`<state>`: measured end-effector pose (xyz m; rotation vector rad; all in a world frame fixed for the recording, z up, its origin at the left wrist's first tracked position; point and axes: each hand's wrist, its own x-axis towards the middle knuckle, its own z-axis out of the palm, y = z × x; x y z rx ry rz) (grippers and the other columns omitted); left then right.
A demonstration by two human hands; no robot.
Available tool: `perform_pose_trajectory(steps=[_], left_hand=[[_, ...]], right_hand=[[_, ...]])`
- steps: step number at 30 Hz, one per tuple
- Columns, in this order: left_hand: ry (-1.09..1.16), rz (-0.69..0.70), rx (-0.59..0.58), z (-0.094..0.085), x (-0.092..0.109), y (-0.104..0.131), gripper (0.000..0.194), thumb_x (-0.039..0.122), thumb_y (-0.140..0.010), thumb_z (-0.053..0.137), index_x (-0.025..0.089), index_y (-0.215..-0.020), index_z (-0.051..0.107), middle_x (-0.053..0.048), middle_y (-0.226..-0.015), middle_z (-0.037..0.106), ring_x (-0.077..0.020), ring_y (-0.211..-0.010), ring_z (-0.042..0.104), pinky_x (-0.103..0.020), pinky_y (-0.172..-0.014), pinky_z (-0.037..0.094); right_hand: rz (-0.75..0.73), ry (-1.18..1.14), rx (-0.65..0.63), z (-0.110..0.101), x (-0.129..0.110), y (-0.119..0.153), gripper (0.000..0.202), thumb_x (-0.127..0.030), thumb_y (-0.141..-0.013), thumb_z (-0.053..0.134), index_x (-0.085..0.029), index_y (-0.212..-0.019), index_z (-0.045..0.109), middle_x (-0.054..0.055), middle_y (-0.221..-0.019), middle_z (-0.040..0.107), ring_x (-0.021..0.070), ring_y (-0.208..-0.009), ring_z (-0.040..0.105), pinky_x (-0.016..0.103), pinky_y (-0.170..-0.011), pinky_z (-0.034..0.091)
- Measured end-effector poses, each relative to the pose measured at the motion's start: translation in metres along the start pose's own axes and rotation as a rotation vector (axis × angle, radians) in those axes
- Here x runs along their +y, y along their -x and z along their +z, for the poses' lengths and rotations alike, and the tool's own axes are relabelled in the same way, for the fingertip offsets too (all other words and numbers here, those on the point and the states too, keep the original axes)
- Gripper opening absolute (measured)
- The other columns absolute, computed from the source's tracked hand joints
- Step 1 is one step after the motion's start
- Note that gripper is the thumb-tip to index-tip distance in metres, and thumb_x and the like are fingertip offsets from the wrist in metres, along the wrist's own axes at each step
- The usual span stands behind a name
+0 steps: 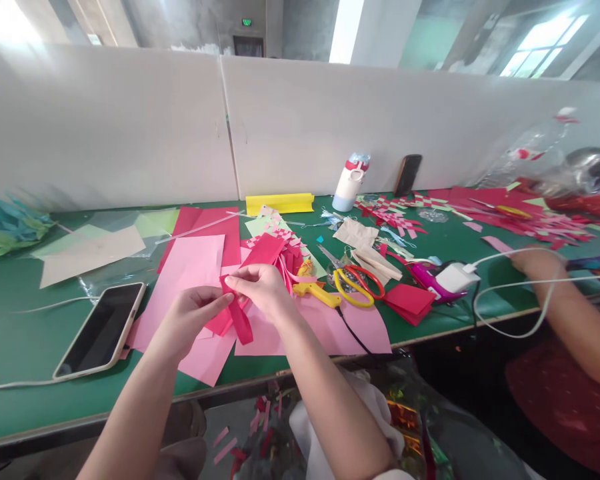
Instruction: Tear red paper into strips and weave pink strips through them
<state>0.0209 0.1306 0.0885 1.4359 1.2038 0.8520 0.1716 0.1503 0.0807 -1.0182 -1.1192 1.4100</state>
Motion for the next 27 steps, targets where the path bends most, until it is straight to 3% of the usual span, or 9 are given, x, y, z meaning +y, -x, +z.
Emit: perform_pose_trajectory(steps=[8, 12, 15, 18, 23, 27], left_hand=[[0.038, -0.011, 0.011, 0.007, -0.006, -0.002, 0.037, 0.042, -0.068, 0.071, 0.018, -0.051, 0.048, 0.006, -0.053, 0.031, -0.0085, -0.051, 0.025, -0.027, -0.049, 0.018], [0.073, -0.04, -0.001, 0.013, -0.007, -0.002, 0.037, 0.042, -0.068, 0.071, 0.017, -0.05, 0.051, 0.006, -0.05, 0.034, -0.0079, -0.049, 0.028, -0.026, -0.049, 0.02], [0.106, -0.076, -0.037, 0.016, -0.006, -0.002, 0.032, 0.044, -0.069, 0.07, 0.016, -0.056, 0.063, 0.002, -0.052, 0.051, -0.009, -0.051, 0.04, -0.025, -0.05, 0.028], [0.148, -0.104, -0.073, 0.018, -0.005, -0.002, 0.03, 0.044, -0.071, 0.07, 0.015, -0.067, 0.071, -0.006, -0.068, 0.068, -0.0142, -0.064, 0.057, -0.025, -0.059, 0.039], [0.211, -0.133, -0.101, 0.02, -0.005, -0.002, 0.031, 0.046, -0.072, 0.069, 0.015, -0.068, 0.07, -0.009, -0.073, 0.073, -0.0197, -0.077, 0.066, -0.026, -0.064, 0.045], [0.266, -0.13, -0.119, 0.02, -0.003, -0.002, 0.029, 0.044, -0.071, 0.071, 0.014, -0.068, 0.071, -0.008, -0.071, 0.073, -0.0179, -0.075, 0.066, -0.026, -0.069, 0.048]], right_hand=[[-0.069, 0.023, 0.116, 0.0, -0.002, -0.001, 0.023, -0.033, -0.064, 0.075, -0.014, -0.073, 0.066, -0.001, -0.058, 0.061, 0.0083, -0.048, 0.053, 0.023, -0.05, 0.044], [-0.108, 0.005, 0.185, -0.005, 0.0, -0.005, 0.024, -0.035, -0.065, 0.075, -0.014, -0.072, 0.065, -0.002, -0.057, 0.06, 0.0085, -0.048, 0.053, 0.023, -0.051, 0.044], [-0.13, -0.037, 0.226, -0.008, 0.001, -0.008, 0.025, -0.036, -0.065, 0.075, -0.015, -0.073, 0.065, -0.003, -0.054, 0.058, 0.0085, -0.047, 0.052, 0.023, -0.05, 0.043], [-0.137, -0.043, 0.247, -0.011, 0.001, -0.009, 0.025, -0.036, -0.065, 0.075, -0.015, -0.074, 0.065, -0.003, -0.053, 0.058, 0.0083, -0.046, 0.052, 0.022, -0.049, 0.043], [-0.145, -0.059, 0.262, -0.015, 0.002, -0.011, 0.025, -0.036, -0.065, 0.077, -0.016, -0.074, 0.066, -0.002, -0.055, 0.059, 0.0083, -0.048, 0.053, 0.021, -0.05, 0.045], [-0.138, -0.1, 0.248, -0.017, 0.003, -0.012, 0.025, -0.036, -0.064, 0.077, -0.016, -0.074, 0.067, -0.002, -0.056, 0.059, 0.0077, -0.049, 0.052, 0.02, -0.049, 0.044]])
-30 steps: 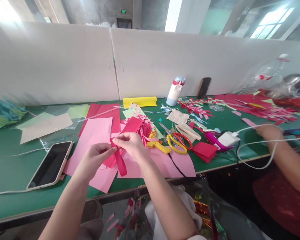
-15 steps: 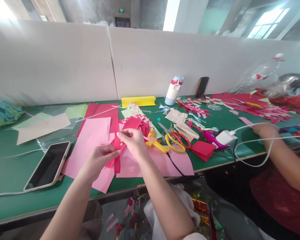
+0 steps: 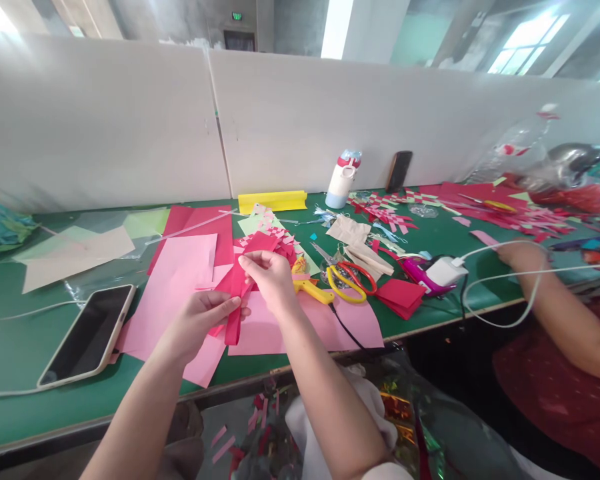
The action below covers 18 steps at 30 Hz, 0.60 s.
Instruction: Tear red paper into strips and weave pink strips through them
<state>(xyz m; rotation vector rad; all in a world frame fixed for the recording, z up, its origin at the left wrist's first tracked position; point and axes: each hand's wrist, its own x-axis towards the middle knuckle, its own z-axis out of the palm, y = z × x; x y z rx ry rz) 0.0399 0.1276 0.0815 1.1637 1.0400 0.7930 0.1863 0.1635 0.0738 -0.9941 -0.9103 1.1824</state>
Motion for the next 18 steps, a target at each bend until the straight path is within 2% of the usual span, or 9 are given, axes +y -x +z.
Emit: perform_pose_trajectory(steps=[9, 18], left_hand=[[0.041, 0.013, -0.041, 0.001, 0.0001, -0.0012, 0.03, 0.043, -0.071, 0.071, 0.014, -0.076, 0.074, -0.01, -0.076, 0.074, -0.0182, -0.075, 0.067, -0.027, -0.071, 0.05], [0.058, -0.025, -0.001, 0.0001, -0.0009, -0.0022, 0.03, 0.043, -0.069, 0.073, 0.013, -0.072, 0.073, -0.011, -0.073, 0.073, -0.0159, -0.065, 0.064, -0.025, -0.06, 0.047]], right_hand=[[-0.009, -0.001, -0.005, -0.0021, 0.0006, -0.0004, 0.027, -0.038, -0.064, 0.077, -0.016, -0.075, 0.066, -0.002, -0.059, 0.059, 0.0075, -0.05, 0.051, 0.021, -0.052, 0.043], [-0.057, 0.068, -0.015, -0.0032, -0.0006, -0.0002, 0.028, -0.042, -0.068, 0.073, -0.017, -0.077, 0.062, -0.003, -0.061, 0.057, 0.0085, -0.052, 0.051, 0.023, -0.055, 0.043]])
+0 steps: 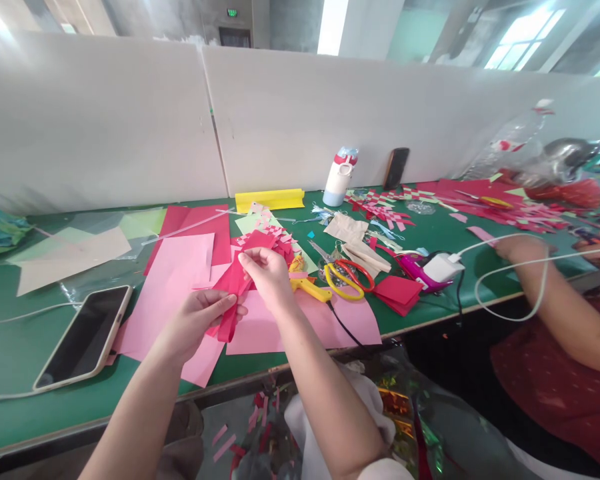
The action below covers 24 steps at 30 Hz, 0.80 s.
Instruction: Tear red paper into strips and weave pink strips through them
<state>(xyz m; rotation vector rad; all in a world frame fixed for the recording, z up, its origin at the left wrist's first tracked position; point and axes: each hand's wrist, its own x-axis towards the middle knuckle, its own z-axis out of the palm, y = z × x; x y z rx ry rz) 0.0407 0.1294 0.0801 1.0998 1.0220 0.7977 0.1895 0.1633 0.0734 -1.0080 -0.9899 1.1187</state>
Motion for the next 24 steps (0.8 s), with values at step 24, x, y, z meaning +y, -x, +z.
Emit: perform_pose_trajectory(steps=[24], left_hand=[[0.25, 0.046, 0.185, -0.006, 0.0, -0.005, 0.029, 0.039, -0.062, 0.078, 0.013, -0.074, 0.074, -0.005, -0.065, 0.067, -0.0133, -0.063, 0.059, -0.023, -0.06, 0.046]], right_hand=[[0.058, -0.25, -0.021, -0.015, -0.023, 0.0, 0.024, -0.029, -0.059, 0.079, -0.018, -0.072, 0.063, -0.005, -0.054, 0.053, 0.0067, -0.048, 0.045, 0.02, -0.042, 0.032]])
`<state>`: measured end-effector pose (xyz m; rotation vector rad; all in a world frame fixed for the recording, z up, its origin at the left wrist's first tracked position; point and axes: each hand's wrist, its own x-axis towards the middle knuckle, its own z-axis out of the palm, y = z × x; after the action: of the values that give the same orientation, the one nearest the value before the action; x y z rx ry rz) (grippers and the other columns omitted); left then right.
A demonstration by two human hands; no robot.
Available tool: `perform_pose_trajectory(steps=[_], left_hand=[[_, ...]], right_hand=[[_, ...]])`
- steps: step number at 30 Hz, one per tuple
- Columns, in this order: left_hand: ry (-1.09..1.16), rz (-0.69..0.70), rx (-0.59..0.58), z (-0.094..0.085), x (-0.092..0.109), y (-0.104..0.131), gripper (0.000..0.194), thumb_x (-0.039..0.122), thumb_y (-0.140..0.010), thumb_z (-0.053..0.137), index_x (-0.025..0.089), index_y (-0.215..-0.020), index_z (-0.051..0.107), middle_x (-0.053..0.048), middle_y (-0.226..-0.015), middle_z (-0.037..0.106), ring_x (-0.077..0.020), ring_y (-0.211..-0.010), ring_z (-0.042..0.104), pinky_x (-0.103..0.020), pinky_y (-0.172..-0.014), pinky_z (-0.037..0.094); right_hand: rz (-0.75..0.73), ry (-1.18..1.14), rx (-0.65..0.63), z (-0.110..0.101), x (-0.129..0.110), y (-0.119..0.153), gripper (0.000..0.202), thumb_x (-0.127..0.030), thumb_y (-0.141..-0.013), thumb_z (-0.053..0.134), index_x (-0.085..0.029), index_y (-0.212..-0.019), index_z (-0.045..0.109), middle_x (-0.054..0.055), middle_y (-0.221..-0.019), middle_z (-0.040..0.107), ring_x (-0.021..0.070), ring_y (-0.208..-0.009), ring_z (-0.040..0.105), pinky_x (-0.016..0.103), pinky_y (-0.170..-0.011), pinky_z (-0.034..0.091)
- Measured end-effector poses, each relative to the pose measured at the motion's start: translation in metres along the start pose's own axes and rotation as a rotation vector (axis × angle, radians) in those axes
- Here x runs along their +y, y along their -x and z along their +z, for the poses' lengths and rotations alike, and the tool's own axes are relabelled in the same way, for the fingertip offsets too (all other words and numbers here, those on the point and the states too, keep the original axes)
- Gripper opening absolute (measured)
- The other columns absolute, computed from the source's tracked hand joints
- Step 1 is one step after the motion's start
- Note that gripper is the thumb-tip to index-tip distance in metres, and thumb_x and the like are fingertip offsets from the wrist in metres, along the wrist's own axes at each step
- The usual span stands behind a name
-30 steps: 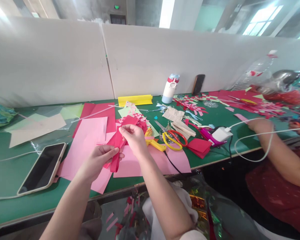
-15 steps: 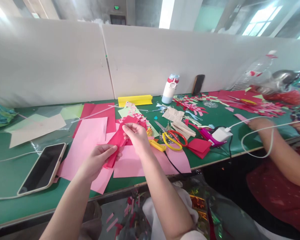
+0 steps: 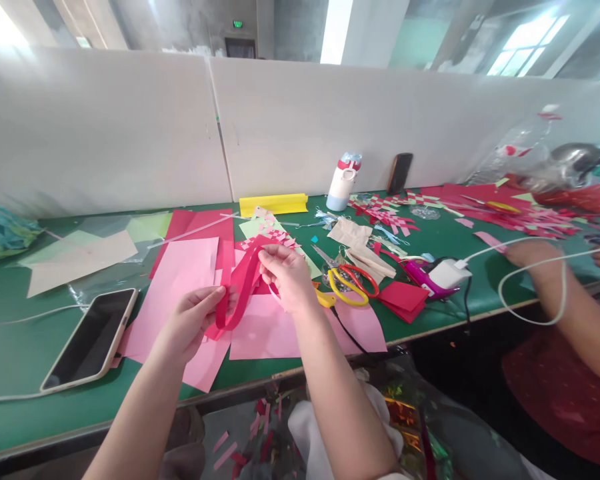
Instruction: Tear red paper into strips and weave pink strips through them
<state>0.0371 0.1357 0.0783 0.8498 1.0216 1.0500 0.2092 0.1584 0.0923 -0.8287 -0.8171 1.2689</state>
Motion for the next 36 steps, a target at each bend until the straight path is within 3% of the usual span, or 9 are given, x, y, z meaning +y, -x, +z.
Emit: perform_pose_trajectory(steps=[7, 12, 16, 20, 25, 29, 32, 34, 36], left_hand=[[0.186, 0.112, 0.103, -0.007, 0.004, -0.004, 0.024, 0.032, -0.062, 0.08, 0.014, -0.078, 0.074, 0.004, -0.056, 0.055, -0.0045, -0.053, 0.046, -0.015, -0.05, 0.039], [0.344, 0.2, 0.169, -0.015, 0.011, -0.006, 0.016, 0.028, -0.069, 0.075, 0.018, -0.081, 0.071, 0.002, -0.075, 0.063, -0.0056, -0.066, 0.054, -0.016, -0.064, 0.045], [0.586, 0.242, 0.024, -0.022, 0.016, -0.006, 0.006, 0.021, -0.075, 0.066, 0.022, -0.081, 0.066, 0.003, -0.076, 0.062, -0.0084, -0.076, 0.059, -0.021, -0.075, 0.048], [0.772, 0.283, -0.181, -0.025, 0.017, -0.001, 0.01, 0.013, -0.075, 0.059, 0.023, -0.075, 0.058, 0.004, -0.069, 0.057, -0.0094, -0.073, 0.057, -0.024, -0.078, 0.047], [0.86, 0.253, -0.24, -0.021, 0.019, 0.006, 0.015, 0.013, -0.07, 0.052, 0.022, -0.062, 0.043, 0.006, -0.055, 0.042, -0.01, -0.057, 0.046, -0.029, -0.071, 0.045], [0.795, 0.236, -0.202, -0.018, 0.018, 0.007, 0.021, 0.015, -0.069, 0.05, 0.022, -0.057, 0.034, 0.007, -0.049, 0.027, -0.0102, -0.047, 0.031, -0.028, -0.056, 0.038], [0.767, 0.286, -0.19, -0.017, 0.016, 0.007, 0.026, 0.017, -0.068, 0.051, 0.022, -0.056, 0.029, 0.007, -0.048, 0.023, -0.0101, -0.046, 0.026, -0.028, -0.052, 0.034], [0.795, 0.323, -0.188, -0.017, 0.015, 0.007, 0.028, 0.016, -0.067, 0.052, 0.022, -0.056, 0.026, 0.007, -0.047, 0.023, -0.0095, -0.046, 0.024, -0.027, -0.051, 0.032], [0.857, 0.342, -0.176, -0.016, 0.015, 0.008, 0.029, 0.014, -0.066, 0.051, 0.021, -0.056, 0.026, 0.007, -0.046, 0.024, -0.0088, -0.045, 0.025, -0.026, -0.05, 0.032]], right_hand=[[0.046, 0.052, -0.266, -0.01, -0.018, 0.009, 0.023, -0.037, -0.073, 0.07, -0.02, -0.079, 0.056, -0.002, -0.064, 0.063, 0.005, -0.037, 0.039, 0.018, -0.032, 0.021], [0.099, 0.191, -0.455, -0.021, -0.017, 0.011, 0.025, -0.041, -0.073, 0.071, -0.019, -0.08, 0.062, -0.004, -0.054, 0.055, 0.0055, -0.038, 0.038, 0.018, -0.033, 0.024], [0.111, 0.285, -0.571, -0.022, -0.015, 0.011, 0.026, -0.042, -0.073, 0.07, -0.017, -0.079, 0.069, -0.003, -0.055, 0.048, 0.0061, -0.045, 0.039, 0.018, -0.037, 0.028], [0.131, 0.28, -0.53, -0.017, -0.014, 0.012, 0.027, -0.042, -0.079, 0.065, -0.016, -0.088, 0.071, -0.004, -0.057, 0.038, 0.0062, -0.048, 0.033, 0.017, -0.038, 0.025], [0.097, 0.186, -0.441, -0.013, -0.004, 0.008, 0.026, -0.04, -0.079, 0.065, -0.018, -0.093, 0.07, -0.004, -0.059, 0.043, 0.005, -0.049, 0.032, 0.017, -0.04, 0.022], [0.062, 0.088, -0.202, -0.01, 0.005, 0.0, 0.03, -0.042, -0.077, 0.066, -0.019, -0.097, 0.067, -0.003, -0.073, 0.054, 0.0018, -0.044, 0.026, 0.018, -0.039, 0.021], [0.023, 0.157, -0.002, -0.009, 0.009, -0.004, 0.035, -0.045, -0.074, 0.066, -0.019, -0.097, 0.064, 0.0, -0.082, 0.059, 0.0021, -0.044, 0.031, 0.019, -0.038, 0.02], [0.015, 0.25, -0.014, -0.01, 0.009, -0.003, 0.033, -0.044, -0.076, 0.064, -0.019, -0.097, 0.064, 0.0, -0.081, 0.059, 0.0027, -0.044, 0.033, 0.019, -0.039, 0.021], [-0.006, 0.381, -0.152, -0.009, 0.008, 0.0, 0.026, -0.039, -0.077, 0.063, -0.019, -0.094, 0.065, 0.0, -0.081, 0.06, 0.0041, -0.048, 0.038, 0.02, -0.043, 0.029]])
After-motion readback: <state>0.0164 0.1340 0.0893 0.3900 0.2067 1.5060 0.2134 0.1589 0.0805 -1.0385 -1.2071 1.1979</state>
